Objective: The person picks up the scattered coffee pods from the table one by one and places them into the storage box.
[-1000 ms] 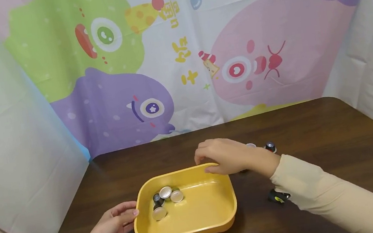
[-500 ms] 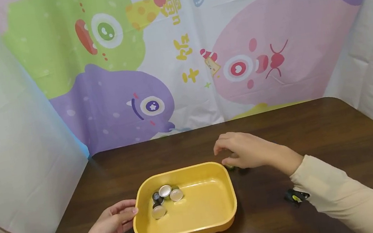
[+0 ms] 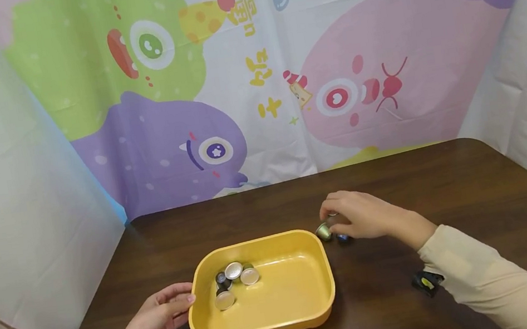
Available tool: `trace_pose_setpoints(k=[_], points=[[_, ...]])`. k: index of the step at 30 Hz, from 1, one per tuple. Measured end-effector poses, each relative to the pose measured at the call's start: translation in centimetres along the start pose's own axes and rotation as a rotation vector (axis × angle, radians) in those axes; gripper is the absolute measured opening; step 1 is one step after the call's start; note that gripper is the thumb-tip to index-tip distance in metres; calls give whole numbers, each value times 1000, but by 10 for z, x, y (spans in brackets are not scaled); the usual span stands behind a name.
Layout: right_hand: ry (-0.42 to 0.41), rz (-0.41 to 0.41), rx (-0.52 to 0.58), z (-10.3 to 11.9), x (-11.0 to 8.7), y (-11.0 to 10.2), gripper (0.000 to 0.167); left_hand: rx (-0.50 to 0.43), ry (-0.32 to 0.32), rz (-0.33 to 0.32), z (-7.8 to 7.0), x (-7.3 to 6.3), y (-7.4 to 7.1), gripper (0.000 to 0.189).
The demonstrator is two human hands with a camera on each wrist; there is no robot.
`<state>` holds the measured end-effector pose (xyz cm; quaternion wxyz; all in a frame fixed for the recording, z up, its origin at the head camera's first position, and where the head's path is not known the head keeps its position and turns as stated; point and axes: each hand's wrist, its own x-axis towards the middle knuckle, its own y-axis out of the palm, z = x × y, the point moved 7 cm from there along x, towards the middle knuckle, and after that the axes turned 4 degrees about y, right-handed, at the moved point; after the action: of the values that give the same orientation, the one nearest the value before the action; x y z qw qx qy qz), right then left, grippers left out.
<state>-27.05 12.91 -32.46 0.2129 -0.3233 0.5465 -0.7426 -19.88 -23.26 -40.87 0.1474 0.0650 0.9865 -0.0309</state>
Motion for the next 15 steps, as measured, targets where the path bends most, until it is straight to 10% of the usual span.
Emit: trace_pose_setpoints(k=[15], points=[[27, 36, -26, -22, -14, 30, 19, 1, -15, -11, 0, -1, 0, 39]])
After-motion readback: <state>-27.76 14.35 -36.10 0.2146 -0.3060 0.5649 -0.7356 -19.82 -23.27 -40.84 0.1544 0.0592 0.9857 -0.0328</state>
